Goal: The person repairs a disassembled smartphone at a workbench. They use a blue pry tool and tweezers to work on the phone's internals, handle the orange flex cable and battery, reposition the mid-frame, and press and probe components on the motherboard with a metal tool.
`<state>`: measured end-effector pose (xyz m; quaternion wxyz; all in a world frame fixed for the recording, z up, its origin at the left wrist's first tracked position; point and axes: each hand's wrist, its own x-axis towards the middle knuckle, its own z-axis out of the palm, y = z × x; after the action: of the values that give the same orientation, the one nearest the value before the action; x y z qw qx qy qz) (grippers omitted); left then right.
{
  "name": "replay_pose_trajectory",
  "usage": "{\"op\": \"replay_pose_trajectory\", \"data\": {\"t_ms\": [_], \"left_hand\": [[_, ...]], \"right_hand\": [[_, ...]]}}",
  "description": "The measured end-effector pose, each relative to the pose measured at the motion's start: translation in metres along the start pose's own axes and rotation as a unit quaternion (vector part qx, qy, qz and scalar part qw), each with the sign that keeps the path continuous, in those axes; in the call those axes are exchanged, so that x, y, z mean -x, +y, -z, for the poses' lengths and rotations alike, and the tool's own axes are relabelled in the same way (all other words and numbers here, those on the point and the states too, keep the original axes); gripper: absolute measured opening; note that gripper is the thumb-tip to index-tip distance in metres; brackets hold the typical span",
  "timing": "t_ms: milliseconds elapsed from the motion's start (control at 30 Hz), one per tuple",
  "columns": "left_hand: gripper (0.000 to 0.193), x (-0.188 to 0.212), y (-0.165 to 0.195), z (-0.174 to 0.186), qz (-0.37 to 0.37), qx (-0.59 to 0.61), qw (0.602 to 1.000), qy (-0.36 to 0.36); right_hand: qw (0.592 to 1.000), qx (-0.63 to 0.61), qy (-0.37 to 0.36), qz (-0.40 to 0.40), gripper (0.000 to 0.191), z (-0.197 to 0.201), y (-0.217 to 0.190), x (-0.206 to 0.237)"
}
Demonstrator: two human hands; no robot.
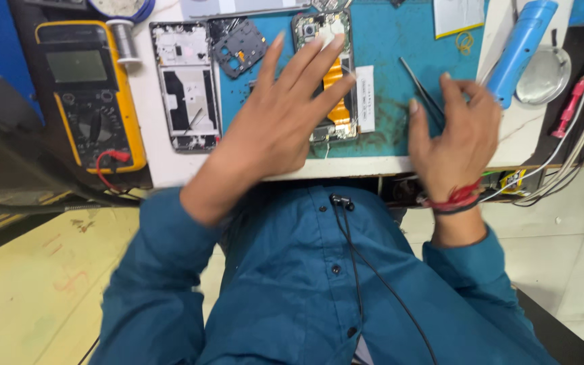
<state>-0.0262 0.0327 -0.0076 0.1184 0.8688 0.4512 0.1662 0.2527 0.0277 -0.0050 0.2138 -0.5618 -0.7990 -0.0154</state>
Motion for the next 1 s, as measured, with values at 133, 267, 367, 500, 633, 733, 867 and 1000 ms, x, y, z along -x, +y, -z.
{"op": "replay_pose_trajectory", "data": {"t_ms": [133,267,367,500,633,733,867,1000], "left_hand": [[0.095,-0.037,-0.005,0.006,-0.054,-0.04,0.995,-0.069],[0.093,-0.052,-0.003,0.008,-0.056,-0.065,0.988,-0.13],[0.087,-0.049,-0.003,0.01,-0.024,-0.017,0.993,-0.117],[0.083,-0.032,0.004,0.004,0.044,-0.037,0.995,-0.084],[0.089,-0.01,0.017,-0.004,0.124,-0.047,0.991,-0.033],[0.092,0.003,0.025,-0.01,0.165,-0.019,0.986,0.018],[0.079,0.01,0.032,-0.017,0.162,0.022,0.981,0.102],[0.062,0.004,0.03,-0.021,0.135,0.035,0.984,0.11]], "right_hand": [[0.999,0.021,-0.029,-0.027,0.016,-0.002,0.012,-0.003],[0.986,-0.104,0.014,-0.13,0.011,-0.005,0.019,0.01],[0.916,-0.338,0.108,-0.188,0.016,-0.009,0.021,0.018],[0.867,-0.445,0.12,-0.189,0.024,-0.015,0.012,0.027],[0.928,-0.327,0.046,-0.171,0.022,-0.016,0.012,0.029],[0.946,-0.277,0.02,-0.167,0.018,-0.013,0.012,0.033],[0.929,-0.34,0.046,-0.141,0.017,-0.015,0.005,0.039],[0.958,-0.286,0.025,-0.014,0.023,-0.014,-0.007,0.037]]}}
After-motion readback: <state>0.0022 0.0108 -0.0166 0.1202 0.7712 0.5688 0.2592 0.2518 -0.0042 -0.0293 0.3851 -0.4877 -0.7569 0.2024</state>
